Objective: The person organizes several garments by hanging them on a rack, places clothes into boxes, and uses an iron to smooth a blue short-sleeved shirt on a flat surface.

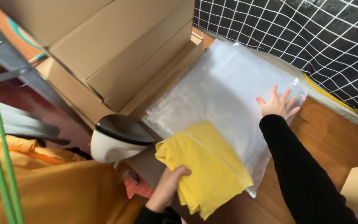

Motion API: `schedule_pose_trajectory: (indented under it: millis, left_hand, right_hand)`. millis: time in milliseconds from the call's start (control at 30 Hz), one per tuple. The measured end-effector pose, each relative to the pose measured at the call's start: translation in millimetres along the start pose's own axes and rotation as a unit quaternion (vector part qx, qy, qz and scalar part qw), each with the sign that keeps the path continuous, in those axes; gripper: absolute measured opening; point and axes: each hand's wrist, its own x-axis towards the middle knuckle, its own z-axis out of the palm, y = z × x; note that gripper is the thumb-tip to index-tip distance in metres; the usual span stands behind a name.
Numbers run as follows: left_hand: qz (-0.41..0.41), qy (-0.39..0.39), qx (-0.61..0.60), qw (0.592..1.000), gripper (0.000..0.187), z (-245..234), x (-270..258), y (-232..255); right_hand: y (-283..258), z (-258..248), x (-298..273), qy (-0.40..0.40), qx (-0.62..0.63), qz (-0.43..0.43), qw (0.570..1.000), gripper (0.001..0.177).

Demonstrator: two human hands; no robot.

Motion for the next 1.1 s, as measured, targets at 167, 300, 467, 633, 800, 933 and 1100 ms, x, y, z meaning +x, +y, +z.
schedule_pose_trajectory:
  millis: [167,300,467,633,800,933,1100]
  left_hand:
    - [0.040,0.007,-0.087,0.995,0.067,-11.9,-60.5,20.0]
    - [0.059,0.045,-0.070,0.995,0.064,-20.4,-102.8,44.2]
    - [0.116,0.070,-0.042,0.990,0.062,-30.7,-119.5,51.6]
    - [0.177,0.038,-0.054,0.982,0.071,-6.5,-135.4,71.3]
    - [0.223,-0.004,-0.074,0.972,0.072,15.0,-105.1,80.3]
    - [0.225,-0.051,-0.031,0.973,0.075,43.8,-72.4,85.5]
    - [0.241,-0.116,0.055,0.962,0.086,87.8,-25.2,96.7]
  right_hand:
    - [11.4,18.2,-14.1,0.136,0.055,-0.151,0.977,0.068]
    - [20.6,39.7,-40.2,0.133,0.041,-0.222,0.965,0.039]
    - [9.2,6.2,-138.4,-0.063,-0.052,-0.132,0.988,0.070]
    - [6.1,30.7,-170.3,-0.123,-0.123,-0.157,0.972,0.079]
    - [-8.0,41.9,-174.5,-0.111,-0.132,-0.146,0.974,0.067]
    - [25.5,48.2,-145.2,0.046,0.066,-0.286,0.955,0.058]
    - [72.3,16.8,-148.9,-0.018,0.516,-0.050,0.855,0.045]
